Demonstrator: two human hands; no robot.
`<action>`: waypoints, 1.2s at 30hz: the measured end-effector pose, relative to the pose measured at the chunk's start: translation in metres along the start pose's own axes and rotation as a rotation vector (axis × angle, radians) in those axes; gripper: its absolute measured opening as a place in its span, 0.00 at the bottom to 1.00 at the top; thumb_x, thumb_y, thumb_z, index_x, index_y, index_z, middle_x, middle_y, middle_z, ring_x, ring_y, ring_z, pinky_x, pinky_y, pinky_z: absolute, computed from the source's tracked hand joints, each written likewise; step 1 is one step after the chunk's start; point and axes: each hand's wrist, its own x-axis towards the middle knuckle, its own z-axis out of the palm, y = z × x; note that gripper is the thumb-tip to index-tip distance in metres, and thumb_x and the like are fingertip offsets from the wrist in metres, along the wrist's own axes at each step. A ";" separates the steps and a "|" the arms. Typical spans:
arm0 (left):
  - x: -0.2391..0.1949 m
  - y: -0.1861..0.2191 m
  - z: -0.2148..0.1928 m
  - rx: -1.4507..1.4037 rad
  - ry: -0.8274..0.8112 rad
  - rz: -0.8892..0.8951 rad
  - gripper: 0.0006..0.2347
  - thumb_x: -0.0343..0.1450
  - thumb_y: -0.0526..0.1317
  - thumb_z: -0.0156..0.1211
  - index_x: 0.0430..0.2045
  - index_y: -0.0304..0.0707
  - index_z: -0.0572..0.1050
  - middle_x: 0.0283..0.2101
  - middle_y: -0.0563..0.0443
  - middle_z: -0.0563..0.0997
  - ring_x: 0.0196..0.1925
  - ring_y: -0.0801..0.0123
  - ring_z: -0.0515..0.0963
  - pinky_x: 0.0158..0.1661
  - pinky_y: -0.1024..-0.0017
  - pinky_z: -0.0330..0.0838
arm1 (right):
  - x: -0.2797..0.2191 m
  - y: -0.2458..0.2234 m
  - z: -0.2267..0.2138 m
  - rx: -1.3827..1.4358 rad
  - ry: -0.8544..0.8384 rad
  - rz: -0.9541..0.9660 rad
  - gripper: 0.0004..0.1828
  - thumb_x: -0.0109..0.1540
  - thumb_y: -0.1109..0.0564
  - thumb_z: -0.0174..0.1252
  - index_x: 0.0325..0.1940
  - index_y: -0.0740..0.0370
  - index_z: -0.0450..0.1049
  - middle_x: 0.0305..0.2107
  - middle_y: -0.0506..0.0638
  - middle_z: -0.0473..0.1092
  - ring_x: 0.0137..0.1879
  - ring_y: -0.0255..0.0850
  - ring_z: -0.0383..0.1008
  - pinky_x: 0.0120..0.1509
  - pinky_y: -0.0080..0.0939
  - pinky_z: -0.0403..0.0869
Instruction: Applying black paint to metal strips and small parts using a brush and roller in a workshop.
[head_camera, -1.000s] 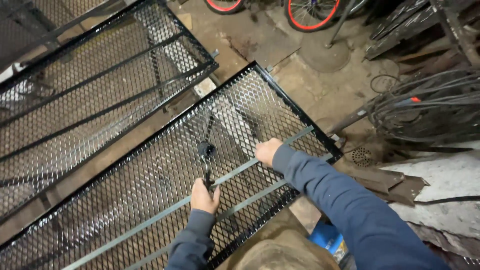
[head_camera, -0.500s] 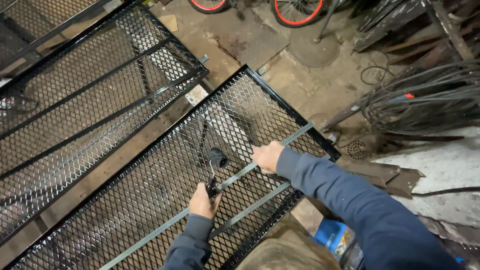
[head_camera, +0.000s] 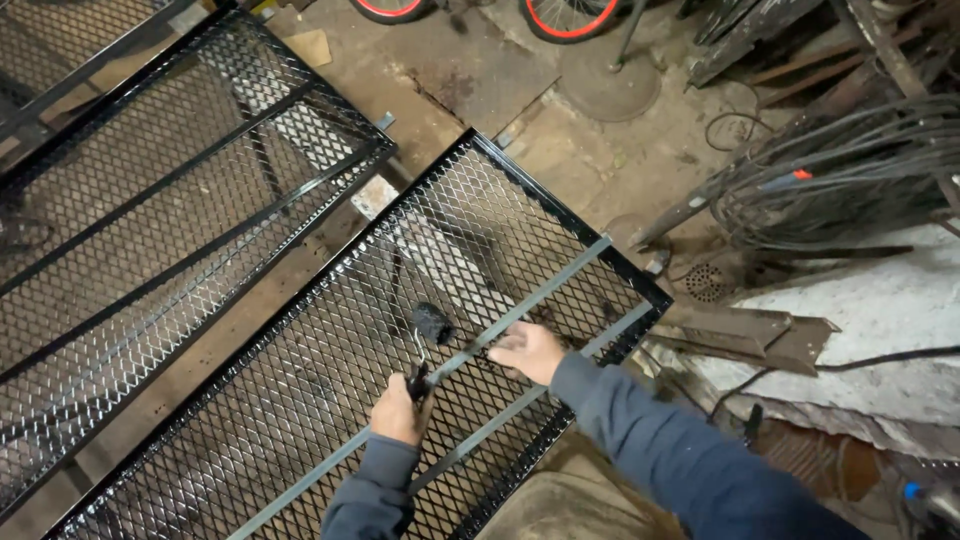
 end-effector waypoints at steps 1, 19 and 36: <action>0.001 -0.001 -0.003 0.004 -0.007 0.006 0.18 0.65 0.44 0.69 0.35 0.34 0.64 0.26 0.34 0.80 0.28 0.41 0.82 0.30 0.51 0.76 | 0.002 -0.001 0.010 0.460 -0.022 0.108 0.22 0.61 0.55 0.67 0.57 0.62 0.72 0.40 0.51 0.79 0.42 0.37 0.80 0.47 0.40 0.80; 0.088 0.211 -0.049 0.128 -0.036 0.594 0.10 0.74 0.42 0.57 0.39 0.33 0.70 0.28 0.39 0.78 0.27 0.47 0.80 0.28 0.55 0.74 | 0.019 0.044 0.105 1.314 0.261 0.092 0.14 0.67 0.54 0.49 0.45 0.67 0.74 0.33 0.50 0.76 0.37 0.43 0.75 0.40 0.43 0.75; 0.103 0.245 -0.006 0.266 -0.068 0.701 0.11 0.74 0.41 0.56 0.44 0.33 0.69 0.31 0.41 0.78 0.29 0.51 0.81 0.27 0.59 0.77 | 0.014 0.043 0.100 2.078 -0.131 -0.101 0.13 0.73 0.52 0.46 0.56 0.64 0.64 0.50 0.53 0.69 0.56 0.43 0.70 0.63 0.43 0.71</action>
